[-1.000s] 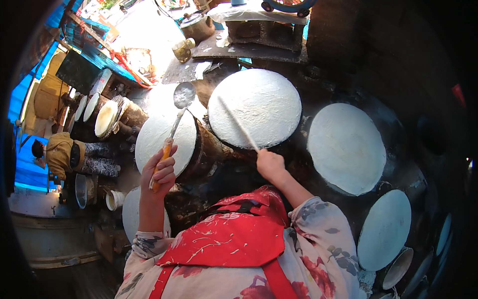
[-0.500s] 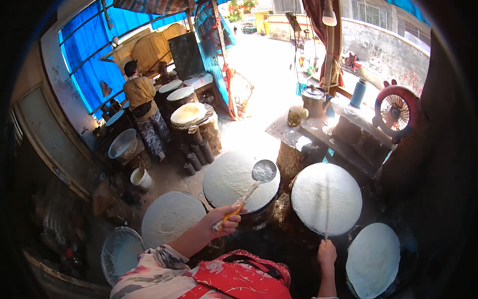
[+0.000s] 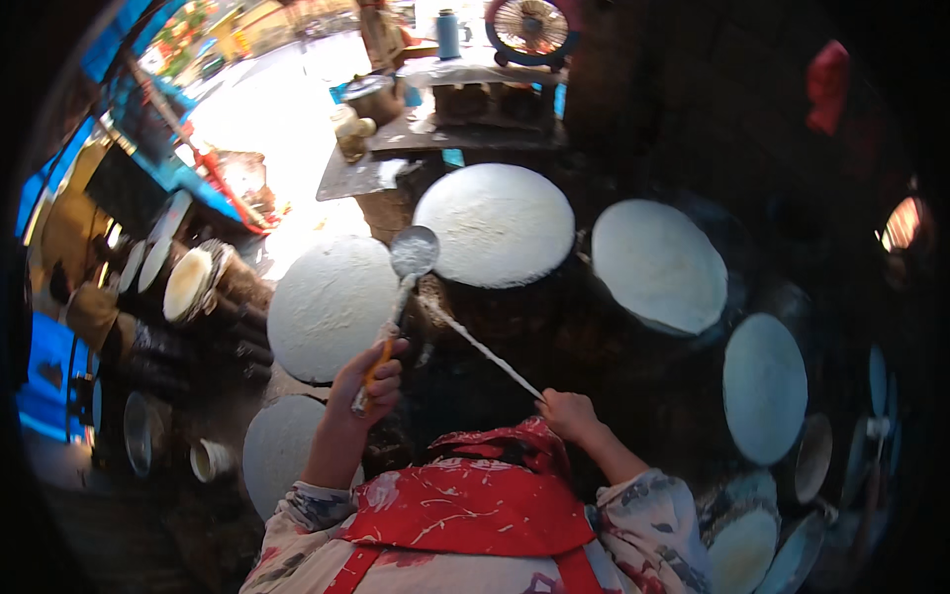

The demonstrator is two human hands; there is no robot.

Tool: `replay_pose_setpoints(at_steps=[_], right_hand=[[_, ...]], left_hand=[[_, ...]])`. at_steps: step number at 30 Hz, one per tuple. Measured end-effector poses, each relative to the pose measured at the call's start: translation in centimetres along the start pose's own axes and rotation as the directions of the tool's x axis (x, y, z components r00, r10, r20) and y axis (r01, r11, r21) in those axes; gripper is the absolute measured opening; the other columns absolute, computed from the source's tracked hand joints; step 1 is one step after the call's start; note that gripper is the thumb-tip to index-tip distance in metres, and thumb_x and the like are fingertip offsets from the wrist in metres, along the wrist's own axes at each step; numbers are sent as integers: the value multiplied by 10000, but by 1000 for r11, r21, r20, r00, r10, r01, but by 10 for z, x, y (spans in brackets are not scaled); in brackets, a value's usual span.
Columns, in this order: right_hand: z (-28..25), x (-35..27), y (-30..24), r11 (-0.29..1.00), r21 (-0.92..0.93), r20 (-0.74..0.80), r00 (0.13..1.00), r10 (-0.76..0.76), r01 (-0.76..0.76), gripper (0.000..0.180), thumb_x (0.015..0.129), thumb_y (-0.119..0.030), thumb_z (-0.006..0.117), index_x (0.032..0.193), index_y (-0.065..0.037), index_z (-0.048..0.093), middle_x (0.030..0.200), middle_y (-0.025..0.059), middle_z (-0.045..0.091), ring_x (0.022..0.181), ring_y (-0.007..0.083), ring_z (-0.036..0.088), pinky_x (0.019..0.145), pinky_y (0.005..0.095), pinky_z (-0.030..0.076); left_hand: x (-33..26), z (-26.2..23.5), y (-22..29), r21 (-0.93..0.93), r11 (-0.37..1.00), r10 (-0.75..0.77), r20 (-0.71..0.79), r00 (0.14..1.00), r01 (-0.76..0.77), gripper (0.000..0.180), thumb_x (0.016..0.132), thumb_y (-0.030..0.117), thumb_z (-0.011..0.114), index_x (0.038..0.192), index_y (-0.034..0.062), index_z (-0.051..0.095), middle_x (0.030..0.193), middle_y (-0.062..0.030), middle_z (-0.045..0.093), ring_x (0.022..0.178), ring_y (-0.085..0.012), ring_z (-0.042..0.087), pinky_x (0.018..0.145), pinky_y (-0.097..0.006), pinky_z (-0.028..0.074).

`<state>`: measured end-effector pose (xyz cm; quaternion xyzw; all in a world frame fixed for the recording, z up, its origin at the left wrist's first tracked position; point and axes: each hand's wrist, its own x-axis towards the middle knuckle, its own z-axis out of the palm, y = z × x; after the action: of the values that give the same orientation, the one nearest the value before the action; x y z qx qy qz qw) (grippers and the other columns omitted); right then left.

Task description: The person prepares thin spring roll wrappers by using a ladle to pour batter onto circular heated pans and spreading it evenly with a wooden stick. The person then lifts the cooked wrappers off the pans using the stick and places them on a stack.

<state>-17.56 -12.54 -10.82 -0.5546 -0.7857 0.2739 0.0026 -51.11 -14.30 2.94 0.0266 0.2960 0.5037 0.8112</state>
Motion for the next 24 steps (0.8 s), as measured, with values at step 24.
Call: replay_pose_setpoints(at_steps=[24], right_hand=[[-131, -20, 253, 937, -350, -447, 881, -154, -14, 136, 748, -108, 618, 855, -77, 541, 846, 127, 577, 715, 321, 627, 659, 416, 518]], left_hand=[[15, 87, -131, 47, 998, -48, -78, 996, 52, 378, 997, 239, 359, 1278, -3, 435, 650, 6, 401, 414, -68, 357, 372, -216, 291]])
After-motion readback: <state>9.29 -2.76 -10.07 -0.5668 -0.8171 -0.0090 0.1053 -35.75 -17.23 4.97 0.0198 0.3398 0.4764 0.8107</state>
